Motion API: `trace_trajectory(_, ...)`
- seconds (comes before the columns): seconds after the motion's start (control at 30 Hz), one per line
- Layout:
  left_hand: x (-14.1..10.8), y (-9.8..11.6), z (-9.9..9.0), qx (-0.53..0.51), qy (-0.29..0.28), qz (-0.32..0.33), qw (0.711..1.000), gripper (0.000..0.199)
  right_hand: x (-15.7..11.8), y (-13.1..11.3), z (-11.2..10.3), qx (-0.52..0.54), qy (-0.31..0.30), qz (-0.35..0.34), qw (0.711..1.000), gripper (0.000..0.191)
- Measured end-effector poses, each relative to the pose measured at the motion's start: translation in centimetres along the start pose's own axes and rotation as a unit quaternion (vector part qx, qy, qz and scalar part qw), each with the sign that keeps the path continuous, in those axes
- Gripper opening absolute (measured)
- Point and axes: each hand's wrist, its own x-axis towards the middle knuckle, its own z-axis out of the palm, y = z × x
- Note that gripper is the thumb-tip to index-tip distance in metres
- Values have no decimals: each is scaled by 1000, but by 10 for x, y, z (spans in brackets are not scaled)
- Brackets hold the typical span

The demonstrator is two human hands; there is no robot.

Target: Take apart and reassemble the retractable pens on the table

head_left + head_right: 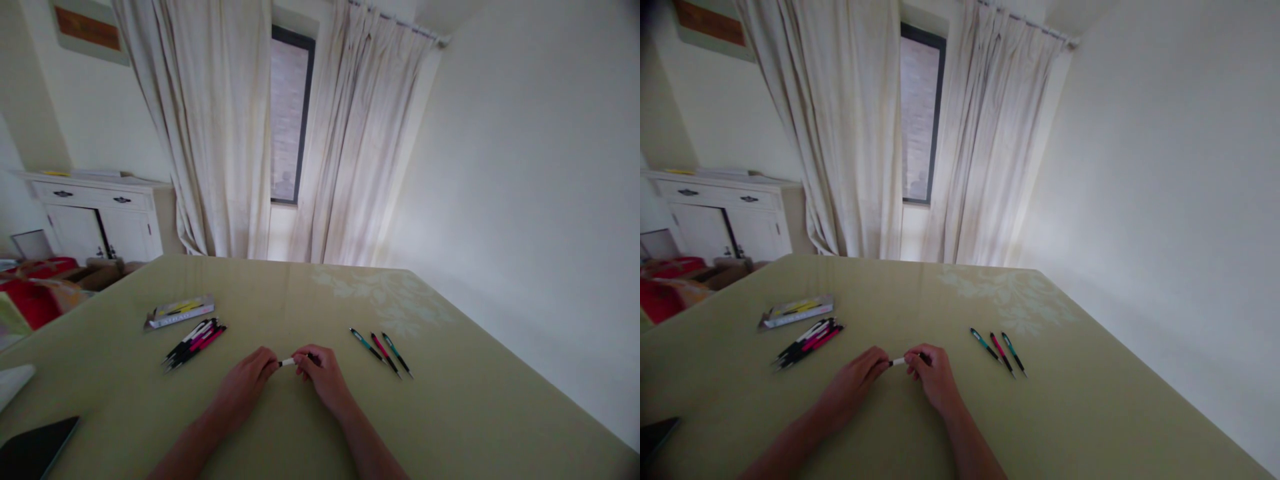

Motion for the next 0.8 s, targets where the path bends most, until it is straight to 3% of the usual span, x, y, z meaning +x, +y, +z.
trace_trajectory(0.23,0,-2,3,-9,5,14,1000,28,0,-1,-1,18,2,-18,1000,29)
trace_trajectory(0.4,0,-2,1,4,-1,-12,1000,32,2,2,-2,2,7,-40,999,24)
trace_trajectory(0.5,0,-3,0,0,-7,-1,1000,26,3,5,-1,4,9,-41,999,24)
trace_trajectory(0.8,2,-8,4,15,10,1,1000,34,1,6,-2,-22,10,-37,999,21)
